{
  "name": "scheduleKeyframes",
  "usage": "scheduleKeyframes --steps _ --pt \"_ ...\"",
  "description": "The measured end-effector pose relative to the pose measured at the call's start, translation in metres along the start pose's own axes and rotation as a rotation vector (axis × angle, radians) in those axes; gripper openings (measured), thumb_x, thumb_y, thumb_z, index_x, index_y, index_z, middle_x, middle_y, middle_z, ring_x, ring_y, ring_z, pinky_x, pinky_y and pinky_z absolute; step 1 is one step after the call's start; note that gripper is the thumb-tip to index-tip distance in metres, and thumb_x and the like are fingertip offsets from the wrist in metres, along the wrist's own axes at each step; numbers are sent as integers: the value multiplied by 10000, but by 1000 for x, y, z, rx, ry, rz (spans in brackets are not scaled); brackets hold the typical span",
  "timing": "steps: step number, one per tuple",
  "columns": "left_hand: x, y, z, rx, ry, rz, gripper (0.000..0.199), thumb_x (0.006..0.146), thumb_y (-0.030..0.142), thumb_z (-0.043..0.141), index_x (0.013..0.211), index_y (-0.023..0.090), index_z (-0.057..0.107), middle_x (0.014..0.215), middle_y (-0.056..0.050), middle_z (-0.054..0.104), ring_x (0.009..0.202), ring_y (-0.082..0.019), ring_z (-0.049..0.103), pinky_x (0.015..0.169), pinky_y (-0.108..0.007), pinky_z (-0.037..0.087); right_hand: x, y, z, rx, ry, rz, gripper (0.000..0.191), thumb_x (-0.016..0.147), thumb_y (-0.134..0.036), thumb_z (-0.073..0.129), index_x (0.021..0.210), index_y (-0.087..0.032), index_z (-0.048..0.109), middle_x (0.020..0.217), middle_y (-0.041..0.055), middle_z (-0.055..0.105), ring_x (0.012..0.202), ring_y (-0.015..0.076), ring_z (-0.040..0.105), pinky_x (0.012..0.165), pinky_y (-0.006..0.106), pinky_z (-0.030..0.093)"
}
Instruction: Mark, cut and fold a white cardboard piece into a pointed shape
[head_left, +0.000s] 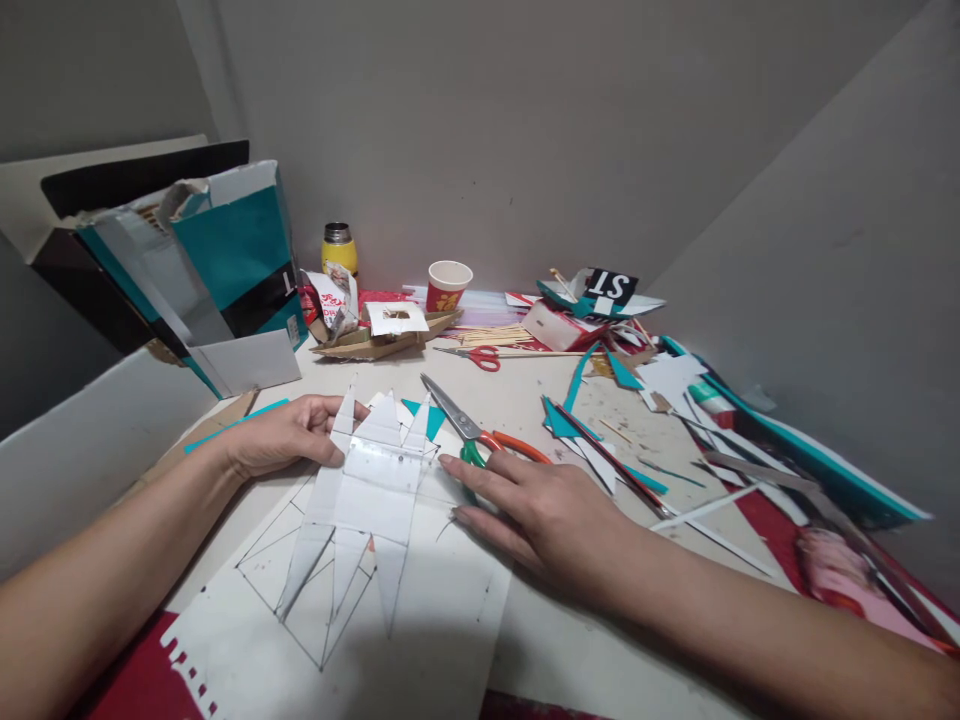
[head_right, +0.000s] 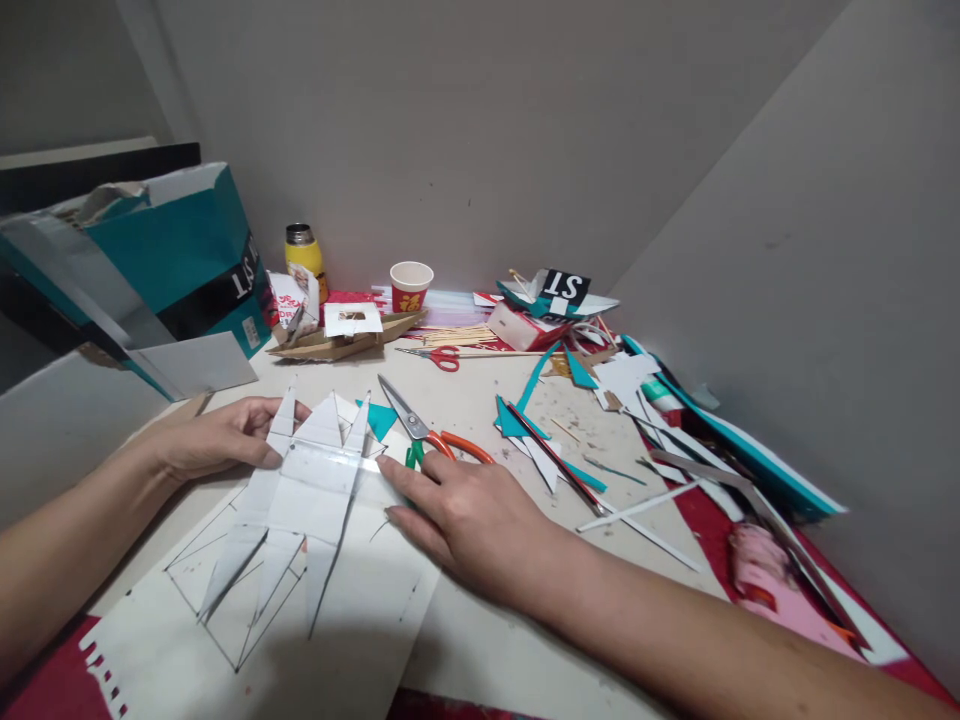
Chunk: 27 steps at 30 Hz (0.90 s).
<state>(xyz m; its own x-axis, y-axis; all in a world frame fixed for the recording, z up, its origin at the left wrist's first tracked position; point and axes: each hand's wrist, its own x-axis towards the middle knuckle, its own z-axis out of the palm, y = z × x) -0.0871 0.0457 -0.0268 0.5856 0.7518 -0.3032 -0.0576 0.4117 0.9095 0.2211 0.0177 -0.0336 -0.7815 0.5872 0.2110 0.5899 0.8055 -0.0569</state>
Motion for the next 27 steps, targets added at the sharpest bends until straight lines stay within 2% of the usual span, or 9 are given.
scheduleKeyframes --steps 7,10,16,23,27 --pt "1 0 2 -16 -12 24 400 659 38 772 1029 160 683 631 29 708 592 -113 664 577 -176 511 -1 0 1 -8 -8 1 409 970 -374 497 1321 -177 569 942 112 686 766 249 664 586 344 504" --pt "1 0 3 -15 -13 24 410 659 36 769 1040 163 686 622 32 705 598 -118 667 574 -176 514 -1 0 1 -11 -10 7 412 968 -378 506 1326 -183 564 949 112 689 788 248 662 599 337 498" --pt "1 -1 1 -7 4 22 408 668 23 762 1044 161 685 759 -8 756 652 -120 691 614 -176 533 0 -1 0 -4 -9 16 405 962 -375 519 1314 -181 573 906 95 686 760 239 655 587 323 475" --pt "2 0 0 4 0 -4 419 696 45 764 1073 193 656 845 -22 772 723 -148 720 678 -216 568 -1 -1 0 -12 -9 25 405 960 -382 524 1309 -186 589 894 104 686 754 231 640 580 304 437" --pt "1 1 -1 13 -6 -27 382 712 63 767 1048 194 641 854 -42 773 724 -159 724 659 -219 573 -1 -1 1 -15 -11 31 410 962 -394 519 1311 -190 587 886 98 682 739 226 634 571 304 430"
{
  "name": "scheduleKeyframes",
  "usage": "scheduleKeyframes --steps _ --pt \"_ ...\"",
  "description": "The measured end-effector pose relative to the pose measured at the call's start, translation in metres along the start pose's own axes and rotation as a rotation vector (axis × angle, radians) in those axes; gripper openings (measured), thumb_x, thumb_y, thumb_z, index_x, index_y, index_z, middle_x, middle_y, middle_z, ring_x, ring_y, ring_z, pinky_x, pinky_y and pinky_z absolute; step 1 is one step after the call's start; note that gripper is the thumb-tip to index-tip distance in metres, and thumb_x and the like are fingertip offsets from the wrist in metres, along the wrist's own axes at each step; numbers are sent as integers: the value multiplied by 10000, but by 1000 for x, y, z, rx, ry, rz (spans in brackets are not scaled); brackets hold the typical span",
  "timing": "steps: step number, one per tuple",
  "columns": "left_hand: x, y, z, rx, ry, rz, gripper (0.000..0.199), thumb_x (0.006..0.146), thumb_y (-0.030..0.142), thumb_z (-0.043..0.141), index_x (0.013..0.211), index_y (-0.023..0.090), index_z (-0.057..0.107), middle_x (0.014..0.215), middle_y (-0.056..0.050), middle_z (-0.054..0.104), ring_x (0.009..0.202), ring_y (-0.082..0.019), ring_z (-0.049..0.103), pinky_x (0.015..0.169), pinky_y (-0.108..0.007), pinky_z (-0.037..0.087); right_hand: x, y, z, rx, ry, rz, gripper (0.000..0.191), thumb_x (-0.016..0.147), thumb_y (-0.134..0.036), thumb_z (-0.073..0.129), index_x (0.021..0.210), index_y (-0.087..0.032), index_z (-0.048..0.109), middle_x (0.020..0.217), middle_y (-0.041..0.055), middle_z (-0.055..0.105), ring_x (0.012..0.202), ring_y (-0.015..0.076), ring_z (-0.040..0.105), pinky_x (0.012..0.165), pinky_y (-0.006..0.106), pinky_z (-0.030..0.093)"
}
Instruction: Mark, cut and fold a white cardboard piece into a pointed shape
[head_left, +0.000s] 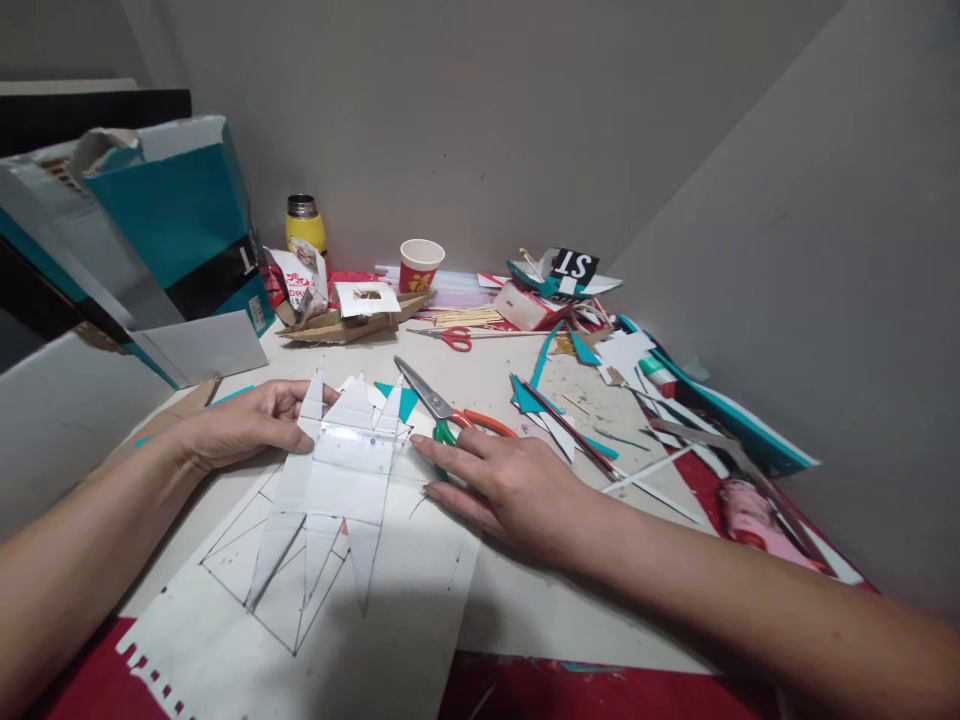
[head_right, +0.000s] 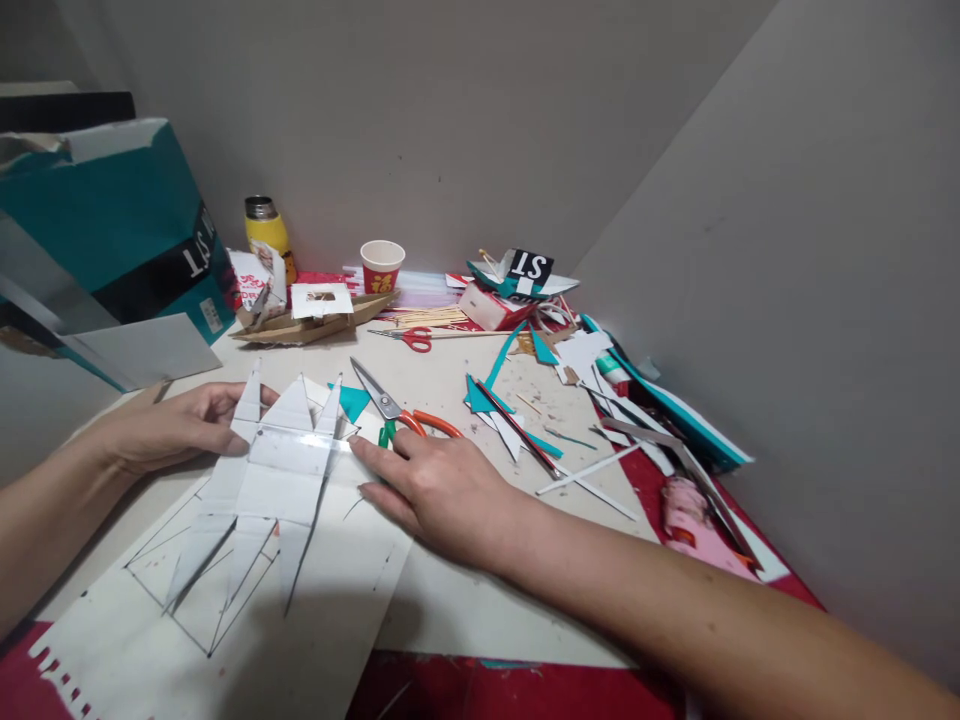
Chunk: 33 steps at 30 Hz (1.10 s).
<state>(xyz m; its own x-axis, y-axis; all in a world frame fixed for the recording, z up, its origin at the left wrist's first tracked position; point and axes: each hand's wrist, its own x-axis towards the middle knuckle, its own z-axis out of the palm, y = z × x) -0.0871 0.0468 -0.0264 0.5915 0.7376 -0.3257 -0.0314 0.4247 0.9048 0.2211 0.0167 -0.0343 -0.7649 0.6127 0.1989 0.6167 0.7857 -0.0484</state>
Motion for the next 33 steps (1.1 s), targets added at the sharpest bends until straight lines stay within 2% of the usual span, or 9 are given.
scheduleKeyframes --steps 9,15,20,33 --pt "0 3 3 -1 11 0 359 715 29 751 1017 197 654 716 21 744 645 -108 700 641 -169 555 0 0 0 14 -2 -2 414 963 -387 524 1319 -185 582 852 87 672 738 233 639 594 323 456" --pt "1 0 0 5 21 -15 486 672 48 775 1125 172 650 911 -80 772 798 -199 732 693 -246 576 1 -1 -1 26 -14 -3 417 959 -380 532 1312 -168 591 860 98 675 744 239 648 601 329 475" --pt "0 -1 2 -14 34 19 452 653 53 781 1078 175 687 879 -58 776 763 -172 725 714 -241 566 2 -2 -3 10 -26 -9 414 966 -377 519 1320 -171 578 890 102 677 759 240 647 599 326 478" --pt "-1 -2 2 -57 52 22 522 659 55 771 1159 166 666 970 -101 778 816 -208 736 766 -285 571 -8 3 -9 36 -64 -4 430 989 -377 461 1336 -141 552 962 125 679 804 253 671 658 370 530"
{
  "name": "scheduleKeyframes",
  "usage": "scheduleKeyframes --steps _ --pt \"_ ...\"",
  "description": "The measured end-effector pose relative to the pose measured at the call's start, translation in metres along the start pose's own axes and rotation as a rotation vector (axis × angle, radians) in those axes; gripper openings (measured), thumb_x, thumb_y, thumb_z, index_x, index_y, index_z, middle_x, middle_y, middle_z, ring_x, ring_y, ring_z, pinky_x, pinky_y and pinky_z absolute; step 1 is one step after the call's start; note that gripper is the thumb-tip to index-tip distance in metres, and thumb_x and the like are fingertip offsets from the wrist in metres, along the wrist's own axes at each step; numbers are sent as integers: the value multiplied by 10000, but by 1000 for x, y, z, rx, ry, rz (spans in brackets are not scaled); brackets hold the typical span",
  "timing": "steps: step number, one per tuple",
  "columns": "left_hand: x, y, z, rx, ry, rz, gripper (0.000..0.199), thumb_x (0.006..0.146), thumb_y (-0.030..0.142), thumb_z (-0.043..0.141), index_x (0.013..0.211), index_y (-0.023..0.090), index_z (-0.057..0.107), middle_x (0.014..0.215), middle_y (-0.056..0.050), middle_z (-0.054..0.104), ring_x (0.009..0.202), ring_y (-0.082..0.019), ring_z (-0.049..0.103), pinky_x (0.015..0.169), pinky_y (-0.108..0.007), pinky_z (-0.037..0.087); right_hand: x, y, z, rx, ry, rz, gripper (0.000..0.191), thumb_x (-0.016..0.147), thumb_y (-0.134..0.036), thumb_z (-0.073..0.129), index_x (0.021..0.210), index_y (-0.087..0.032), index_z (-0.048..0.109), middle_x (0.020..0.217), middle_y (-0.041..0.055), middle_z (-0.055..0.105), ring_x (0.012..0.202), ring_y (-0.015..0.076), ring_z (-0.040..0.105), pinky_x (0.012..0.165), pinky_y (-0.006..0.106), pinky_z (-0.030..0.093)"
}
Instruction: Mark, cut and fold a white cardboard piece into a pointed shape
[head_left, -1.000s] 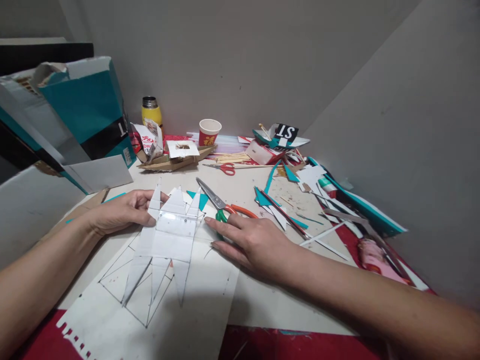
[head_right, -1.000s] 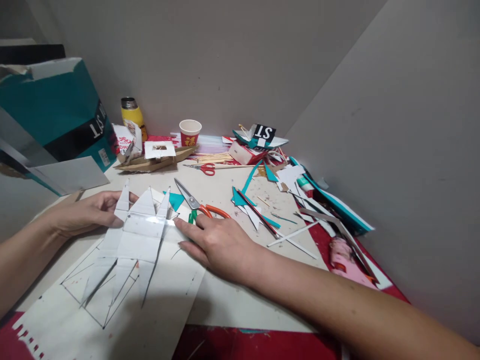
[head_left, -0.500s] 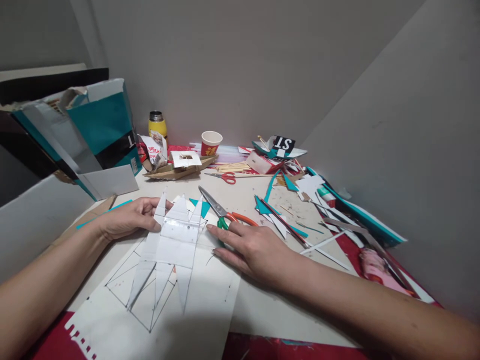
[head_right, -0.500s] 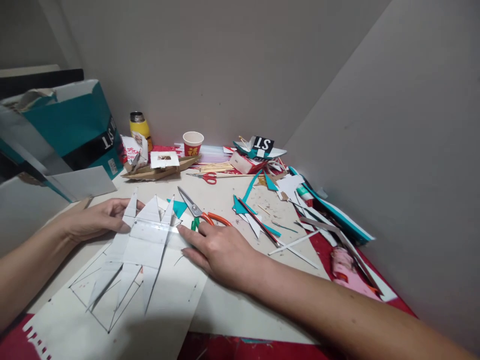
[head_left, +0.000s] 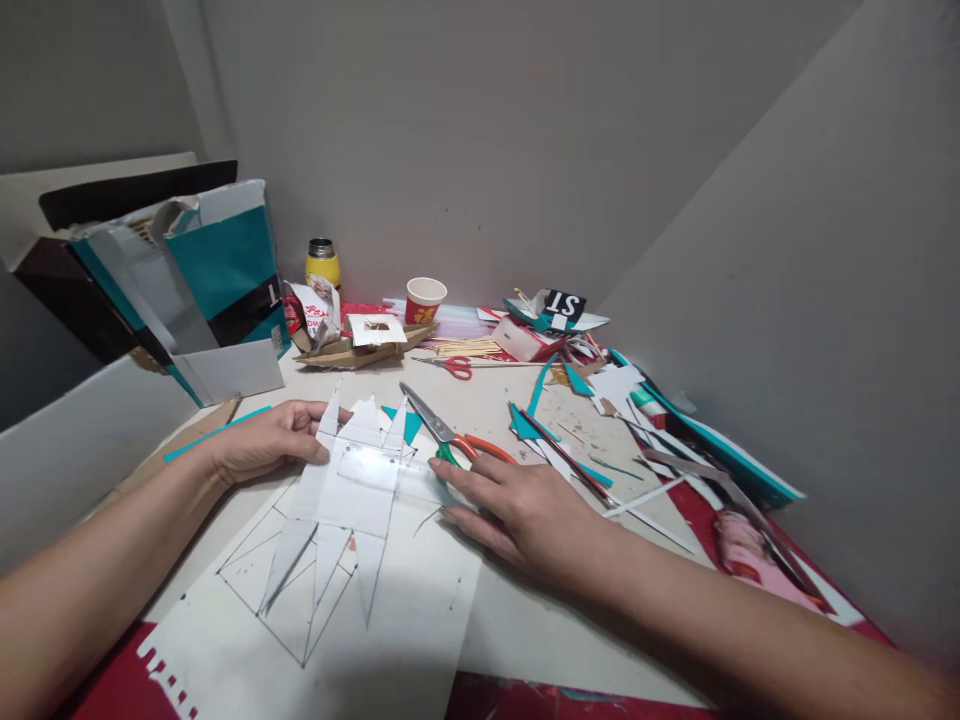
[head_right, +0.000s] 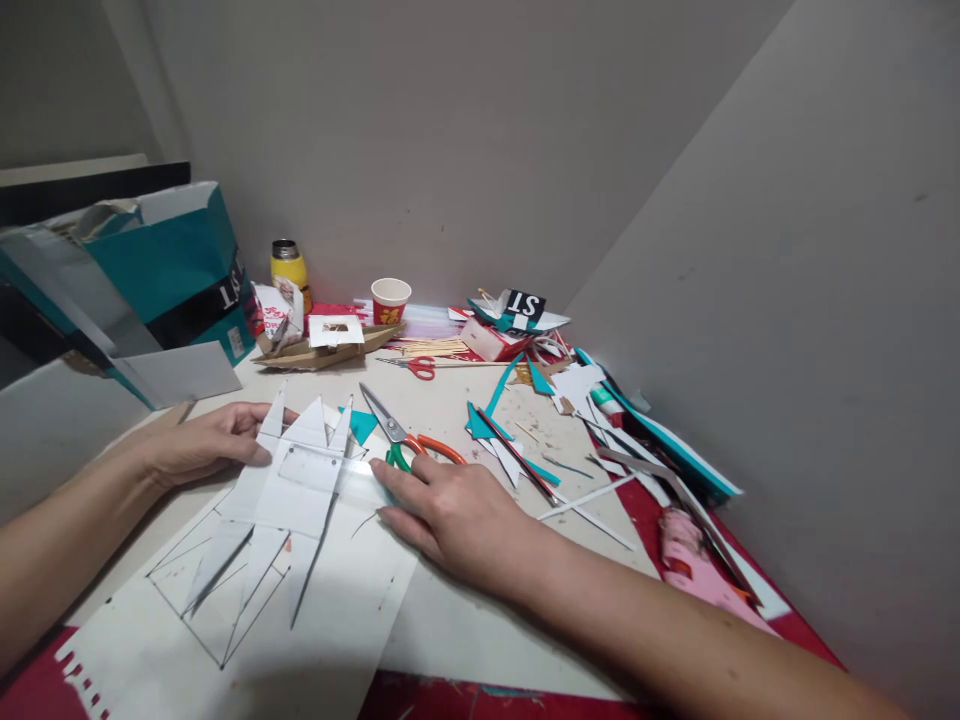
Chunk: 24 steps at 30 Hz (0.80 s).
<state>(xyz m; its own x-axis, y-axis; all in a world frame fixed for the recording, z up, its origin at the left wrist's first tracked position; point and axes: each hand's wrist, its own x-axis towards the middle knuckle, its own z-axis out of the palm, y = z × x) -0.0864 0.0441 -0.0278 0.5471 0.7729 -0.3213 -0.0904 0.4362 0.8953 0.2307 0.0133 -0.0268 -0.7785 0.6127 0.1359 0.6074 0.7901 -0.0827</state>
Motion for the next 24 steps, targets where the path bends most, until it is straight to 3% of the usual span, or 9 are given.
scheduleKeyframes --steps 14,24 --pt "2 -2 -2 -6 -29 20 513 697 33 725 1187 175 664 1009 -101 770 820 -187 733 751 -261 563 -12 -12 -1 44 83 -113 412 982 -347 470 1296 -102 574 828 101 671 651 210 639 539 320 499" --pt "3 -4 -3 -18 -8 30 519 687 16 720 1183 159 658 1001 -111 771 817 -185 733 725 -249 568 -15 -33 -3 106 -103 -149 423 1006 -369 400 1344 -140 512 854 82 639 651 204 605 544 322 451"
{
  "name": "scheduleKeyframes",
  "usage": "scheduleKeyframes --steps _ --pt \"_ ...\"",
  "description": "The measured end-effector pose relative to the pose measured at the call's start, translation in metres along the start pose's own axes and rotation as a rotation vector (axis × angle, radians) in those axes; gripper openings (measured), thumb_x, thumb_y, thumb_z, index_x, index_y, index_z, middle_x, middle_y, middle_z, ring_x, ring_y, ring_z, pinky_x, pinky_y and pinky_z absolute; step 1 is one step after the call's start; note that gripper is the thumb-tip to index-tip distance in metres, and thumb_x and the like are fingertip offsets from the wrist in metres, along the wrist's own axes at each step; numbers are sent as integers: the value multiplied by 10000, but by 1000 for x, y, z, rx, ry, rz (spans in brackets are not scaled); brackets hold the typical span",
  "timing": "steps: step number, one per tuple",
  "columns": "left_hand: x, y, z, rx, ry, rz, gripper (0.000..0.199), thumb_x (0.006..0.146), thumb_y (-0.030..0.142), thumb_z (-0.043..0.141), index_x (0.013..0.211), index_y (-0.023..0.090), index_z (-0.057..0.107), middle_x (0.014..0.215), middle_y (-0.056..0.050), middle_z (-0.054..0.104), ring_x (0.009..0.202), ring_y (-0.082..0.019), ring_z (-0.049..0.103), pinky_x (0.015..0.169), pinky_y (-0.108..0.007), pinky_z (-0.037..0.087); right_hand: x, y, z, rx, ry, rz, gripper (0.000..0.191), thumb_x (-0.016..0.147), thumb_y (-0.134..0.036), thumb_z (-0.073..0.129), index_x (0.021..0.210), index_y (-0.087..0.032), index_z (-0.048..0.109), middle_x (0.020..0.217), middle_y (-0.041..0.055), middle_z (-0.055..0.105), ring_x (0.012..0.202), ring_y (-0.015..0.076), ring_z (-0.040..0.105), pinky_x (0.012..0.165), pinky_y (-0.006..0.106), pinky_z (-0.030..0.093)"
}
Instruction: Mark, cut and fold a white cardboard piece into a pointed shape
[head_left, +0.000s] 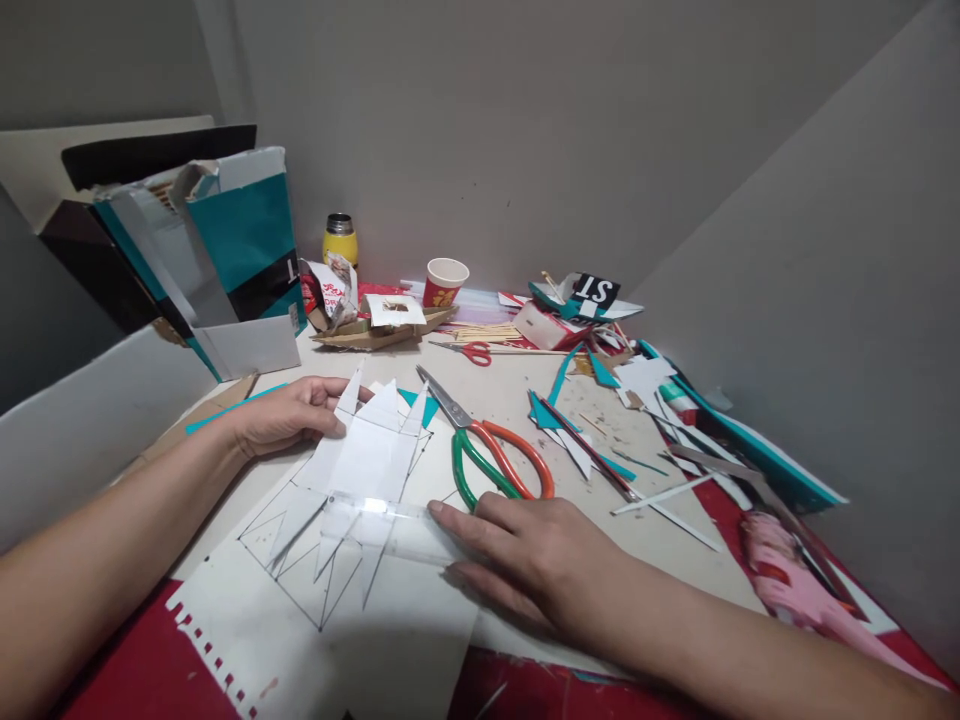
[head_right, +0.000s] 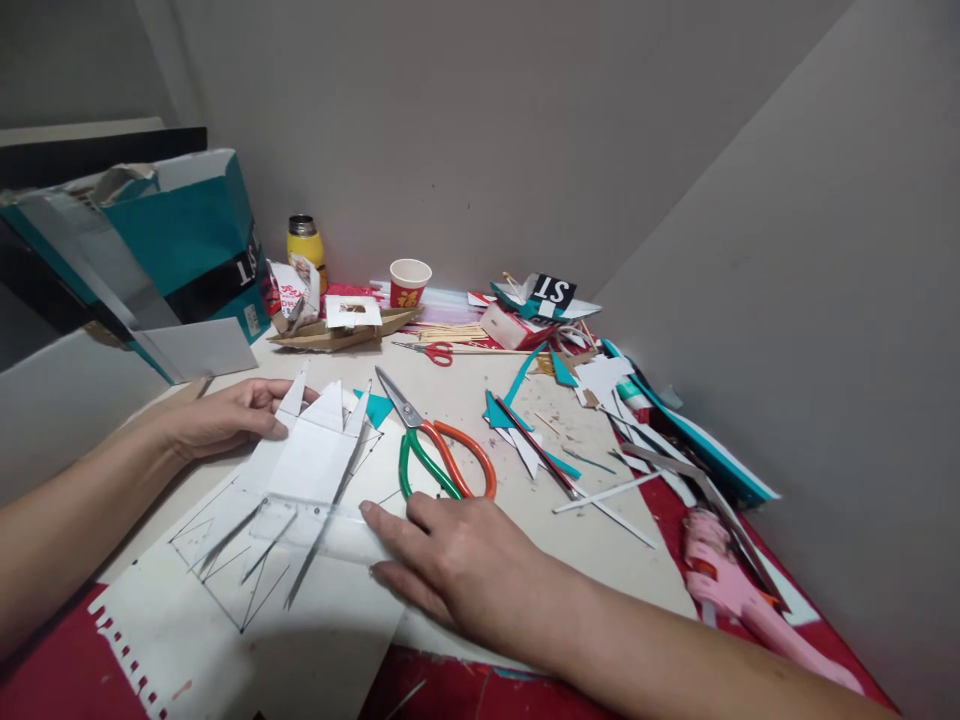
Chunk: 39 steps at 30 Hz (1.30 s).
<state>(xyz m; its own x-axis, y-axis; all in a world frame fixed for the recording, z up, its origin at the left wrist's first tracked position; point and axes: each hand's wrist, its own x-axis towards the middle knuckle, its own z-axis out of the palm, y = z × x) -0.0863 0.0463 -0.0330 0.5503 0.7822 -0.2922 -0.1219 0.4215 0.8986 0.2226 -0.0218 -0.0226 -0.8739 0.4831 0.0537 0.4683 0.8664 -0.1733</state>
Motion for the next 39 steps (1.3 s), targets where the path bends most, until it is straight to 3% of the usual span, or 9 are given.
scheduleKeyframes --steps 13,20,32,39 --pt "-1 5 6 14 29 -20 496 692 4 711 1163 149 662 891 -79 782 749 -166 726 686 -228 551 7 -11 -1 80 -114 56 406 1011 -363 405 1340 -146 506 874 77 643 695 220 631 566 325 452" --pt "1 5 3 7 20 -17 503 672 -1 718 1149 154 674 957 -86 780 782 -192 734 722 -261 564 7 -8 3 79 -119 74 399 1009 -359 417 1350 -165 492 864 70 644 693 222 641 556 325 443" --pt "1 5 4 25 47 -19 498 649 -17 698 1123 132 675 917 -94 783 774 -190 736 688 -250 570 6 -9 11 32 38 19 342 988 -302 463 1282 -141 532 756 39 638 612 197 608 505 316 398" --pt "2 4 4 21 62 9 470 601 -2 706 1049 143 705 838 -66 784 719 -167 723 664 -239 563 8 -12 12 28 54 22 343 953 -252 522 1275 -137 538 753 32 644 591 193 610 499 310 397"
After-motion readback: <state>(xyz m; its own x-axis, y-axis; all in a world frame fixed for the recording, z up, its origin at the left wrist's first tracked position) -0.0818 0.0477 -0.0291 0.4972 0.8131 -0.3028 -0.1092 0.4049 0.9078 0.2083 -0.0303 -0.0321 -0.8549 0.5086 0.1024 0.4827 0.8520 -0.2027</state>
